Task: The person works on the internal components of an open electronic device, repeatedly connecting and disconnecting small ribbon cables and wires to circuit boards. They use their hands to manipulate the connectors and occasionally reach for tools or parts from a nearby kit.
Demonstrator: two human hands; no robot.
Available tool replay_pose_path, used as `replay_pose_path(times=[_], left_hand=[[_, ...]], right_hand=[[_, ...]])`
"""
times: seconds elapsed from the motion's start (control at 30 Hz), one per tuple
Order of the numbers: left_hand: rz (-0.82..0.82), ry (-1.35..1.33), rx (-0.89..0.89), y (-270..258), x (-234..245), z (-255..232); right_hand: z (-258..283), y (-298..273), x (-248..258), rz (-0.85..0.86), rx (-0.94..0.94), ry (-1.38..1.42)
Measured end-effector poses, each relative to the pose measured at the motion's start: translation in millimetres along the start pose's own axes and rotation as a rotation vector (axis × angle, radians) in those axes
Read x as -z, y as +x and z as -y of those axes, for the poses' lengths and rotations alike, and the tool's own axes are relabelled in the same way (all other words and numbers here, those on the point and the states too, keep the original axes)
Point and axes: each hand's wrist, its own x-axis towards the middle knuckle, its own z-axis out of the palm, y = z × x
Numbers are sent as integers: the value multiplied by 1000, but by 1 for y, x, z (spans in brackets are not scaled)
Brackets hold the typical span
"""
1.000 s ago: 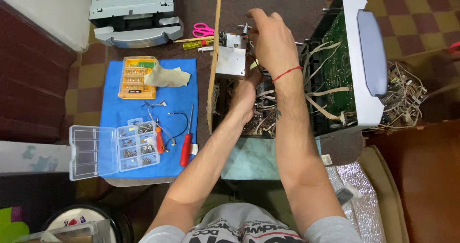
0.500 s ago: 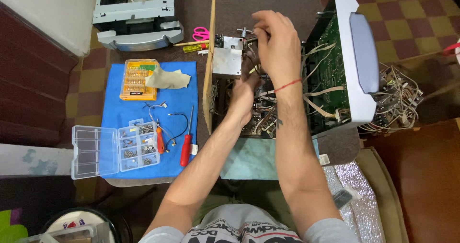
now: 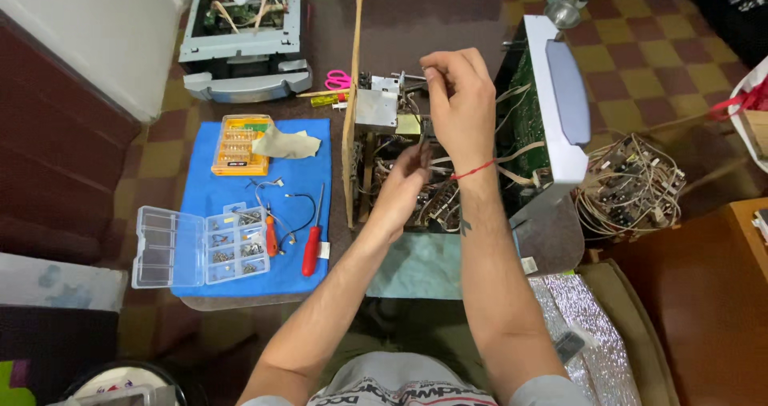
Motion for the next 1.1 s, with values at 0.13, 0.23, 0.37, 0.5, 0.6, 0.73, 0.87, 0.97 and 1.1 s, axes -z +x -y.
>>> replay_pose_path(times=[0.13, 0.23, 0.37, 0.5, 0.6, 0.73, 0.87, 0.97, 1.1], left_hand=[[-53, 349, -42, -21, 2, -8], [-43, 521, -307, -32, 6, -1], [-156, 509, -357, -48, 7, -5], [-179, 205, -540, -53, 12, -2], [-190, 96, -567, -59, 5, -5], [-220, 83, -597, -65, 1, -6], [-238, 67, -627, -74, -3, -6], [-250, 64, -648, -76, -4, -4], [-245, 0, -624, -65, 0, 6]], right_hand=[[10, -5, 7, -32, 17, 34], [18, -9, 13, -48, 2, 41], [28, -15, 25, -62, -146, 29], [12, -22, 31, 7, -144, 98], [18, -28, 36, 96, -182, 220], [6, -35, 38, 190, -191, 263], [-19, -43, 31, 200, -100, 19], [-26, -44, 26, 132, -66, -109], [-36, -41, 18, 60, -79, 38]])
